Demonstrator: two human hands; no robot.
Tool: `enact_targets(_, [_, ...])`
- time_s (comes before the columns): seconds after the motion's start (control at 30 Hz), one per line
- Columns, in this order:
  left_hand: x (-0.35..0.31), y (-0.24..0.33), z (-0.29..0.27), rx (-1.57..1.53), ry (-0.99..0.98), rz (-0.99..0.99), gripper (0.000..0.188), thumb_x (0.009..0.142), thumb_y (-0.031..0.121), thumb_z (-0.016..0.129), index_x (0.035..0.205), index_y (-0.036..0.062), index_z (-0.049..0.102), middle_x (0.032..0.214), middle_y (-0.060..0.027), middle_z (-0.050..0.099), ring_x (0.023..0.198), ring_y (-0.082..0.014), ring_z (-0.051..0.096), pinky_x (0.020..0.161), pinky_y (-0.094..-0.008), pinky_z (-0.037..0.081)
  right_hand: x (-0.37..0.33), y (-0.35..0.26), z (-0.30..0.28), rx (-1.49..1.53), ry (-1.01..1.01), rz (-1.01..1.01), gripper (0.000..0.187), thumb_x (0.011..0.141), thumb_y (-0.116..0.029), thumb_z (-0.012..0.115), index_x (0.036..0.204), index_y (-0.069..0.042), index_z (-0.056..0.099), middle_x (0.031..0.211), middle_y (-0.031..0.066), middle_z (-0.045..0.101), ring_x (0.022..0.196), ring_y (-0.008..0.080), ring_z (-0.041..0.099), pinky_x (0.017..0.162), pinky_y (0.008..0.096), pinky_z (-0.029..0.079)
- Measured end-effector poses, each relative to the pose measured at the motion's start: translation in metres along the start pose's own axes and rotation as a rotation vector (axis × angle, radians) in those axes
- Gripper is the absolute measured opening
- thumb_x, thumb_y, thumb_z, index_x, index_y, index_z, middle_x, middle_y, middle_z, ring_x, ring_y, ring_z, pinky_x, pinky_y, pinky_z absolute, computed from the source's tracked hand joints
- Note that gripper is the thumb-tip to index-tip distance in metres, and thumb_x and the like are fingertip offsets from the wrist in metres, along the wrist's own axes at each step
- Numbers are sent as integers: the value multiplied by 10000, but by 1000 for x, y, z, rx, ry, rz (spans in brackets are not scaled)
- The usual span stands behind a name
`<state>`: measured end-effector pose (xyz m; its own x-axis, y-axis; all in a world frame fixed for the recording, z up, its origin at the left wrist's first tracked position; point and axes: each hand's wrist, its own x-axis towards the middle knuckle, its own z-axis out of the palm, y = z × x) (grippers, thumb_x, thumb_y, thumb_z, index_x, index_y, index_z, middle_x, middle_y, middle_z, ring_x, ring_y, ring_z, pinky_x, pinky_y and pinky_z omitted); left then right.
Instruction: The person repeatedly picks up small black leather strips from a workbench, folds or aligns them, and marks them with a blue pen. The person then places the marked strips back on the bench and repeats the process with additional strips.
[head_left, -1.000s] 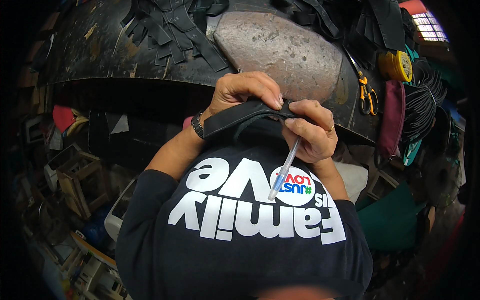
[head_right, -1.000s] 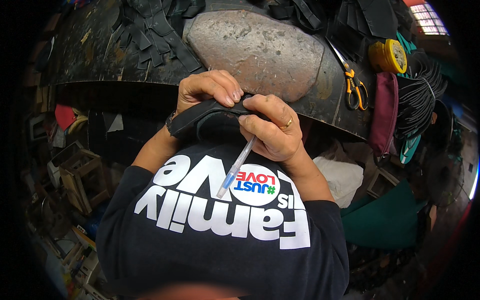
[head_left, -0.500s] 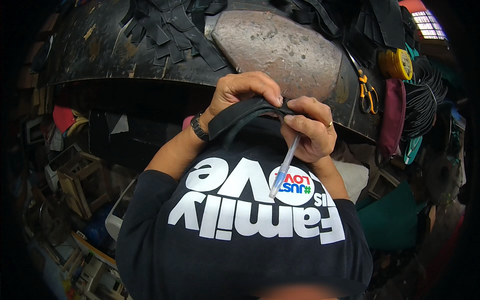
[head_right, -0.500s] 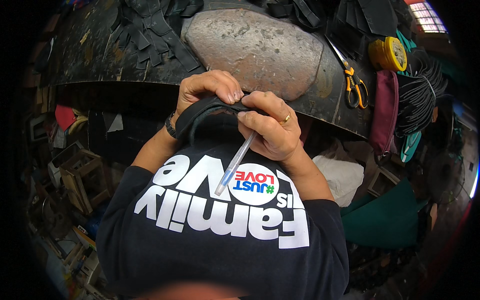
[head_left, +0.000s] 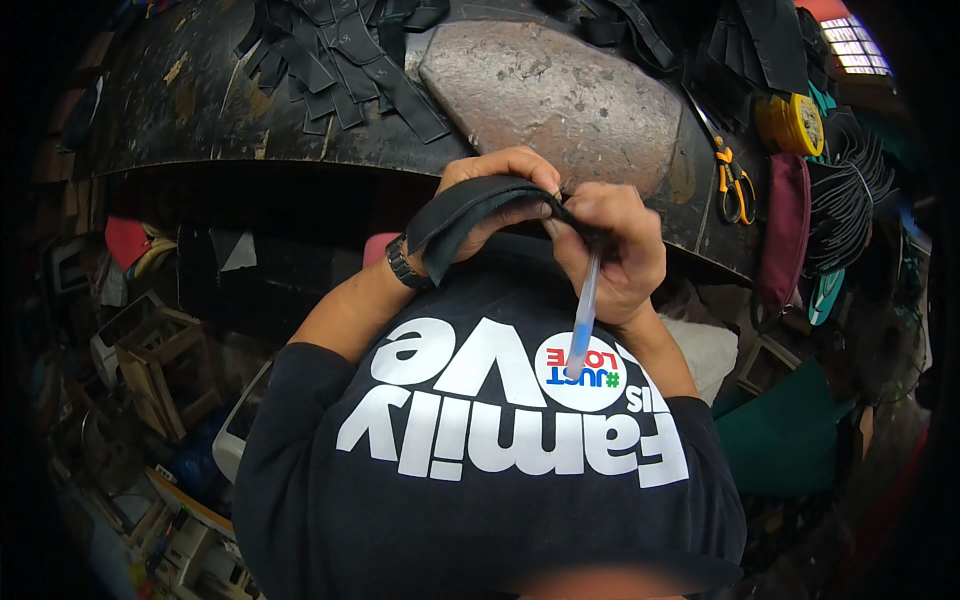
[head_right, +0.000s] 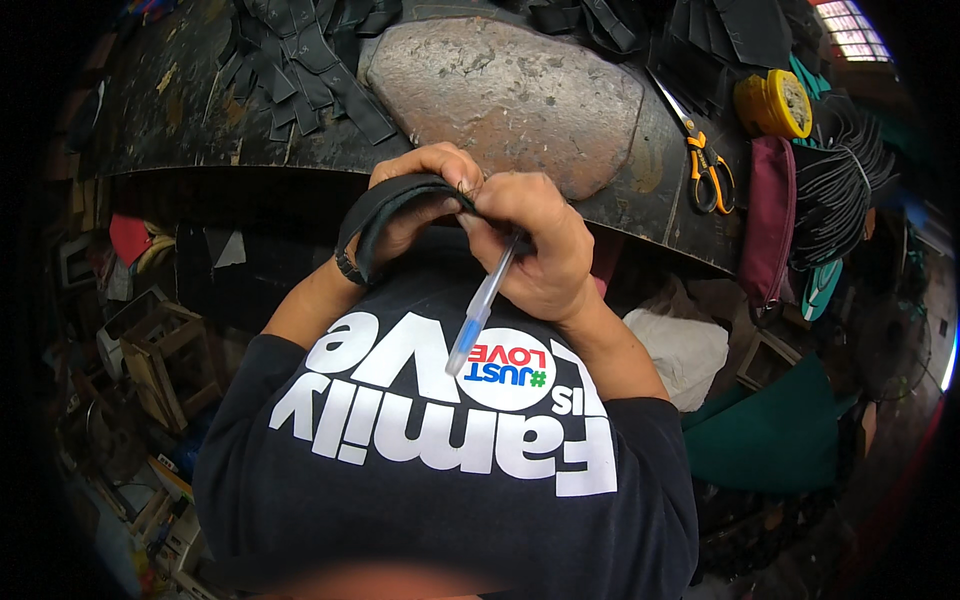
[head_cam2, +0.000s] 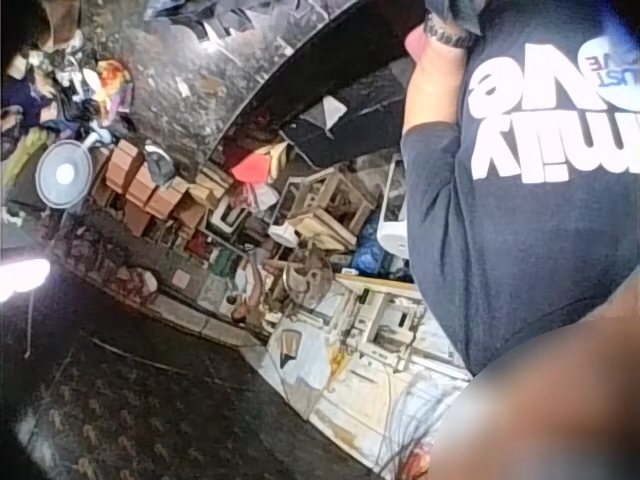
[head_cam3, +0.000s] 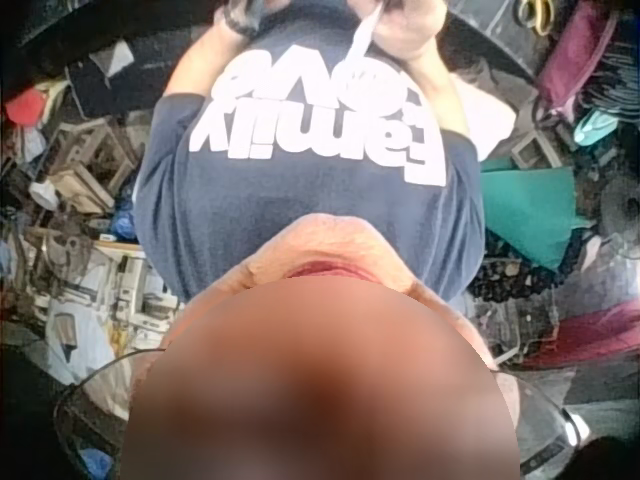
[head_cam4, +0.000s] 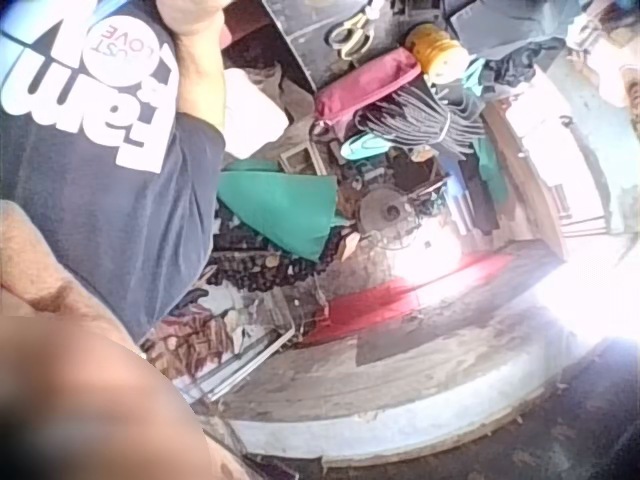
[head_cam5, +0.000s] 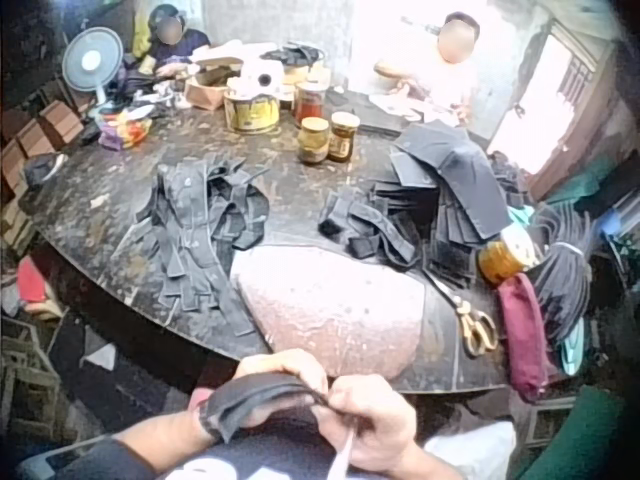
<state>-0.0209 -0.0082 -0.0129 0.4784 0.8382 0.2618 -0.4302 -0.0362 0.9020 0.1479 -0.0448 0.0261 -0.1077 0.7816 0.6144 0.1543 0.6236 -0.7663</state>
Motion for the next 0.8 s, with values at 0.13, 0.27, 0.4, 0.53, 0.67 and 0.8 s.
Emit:
enact_targets(0.13, [1, 7, 1, 25, 63, -68, 142, 874, 71, 652, 1002, 19, 618, 971, -64, 620, 920, -130, 599, 829, -253, 492, 0, -4, -4, -23, -18, 300, 273, 771, 12, 738, 988, -6, 574, 870, 70, 617, 719, 115, 603, 604, 234, 468])
enact_targets(0.27, [3, 12, 5, 151, 97, -84, 141, 911, 67, 576, 1043, 18, 579, 1016, -95, 585, 958, -157, 573, 870, -282, 473, 6, 6, -8, -209, -135, 140, 189, 726, 31, 733, 846, 2, 590, 775, 87, 593, 635, 175, 586, 564, 271, 455])
enact_targets(0.4, [5, 3, 18, 71, 223, -32, 167, 941, 130, 584, 1064, 17, 581, 978, -46, 614, 919, -111, 596, 821, -243, 475, 7, 9, -5, -255, -104, 134, 169, 724, 32, 721, 817, -3, 584, 742, 108, 583, 607, 237, 591, 550, 302, 453])
enact_targets(0.53, [4, -5, 20, 110, 296, -41, 156, 955, 129, 560, 1051, 8, 577, 963, -45, 578, 851, -130, 581, 809, -255, 464, 9, 5, -3, -345, -152, 159, 113, 770, 25, 686, 826, -3, 592, 764, 115, 590, 601, 253, 590, 551, 306, 455])
enact_targets(0.67, [8, -5, 16, 120, 329, -17, 160, 978, 155, 521, 1025, 8, 563, 932, -51, 587, 842, -133, 572, 824, -269, 452, 12, 3, -12, -227, -196, 185, 63, 861, -56, 628, 893, -4, 612, 821, 120, 602, 669, 241, 588, 624, 311, 469])
enact_targets(0.8, [17, 1, 1, 43, 272, -37, 163, 1011, 196, 450, 965, 47, 498, 792, -35, 502, 782, -126, 496, 767, -282, 428, 21, 6, -23, 141, 36, 296, 652, 993, -541, 309, 899, 28, 612, 939, 97, 582, 812, 147, 550, 745, 261, 431])
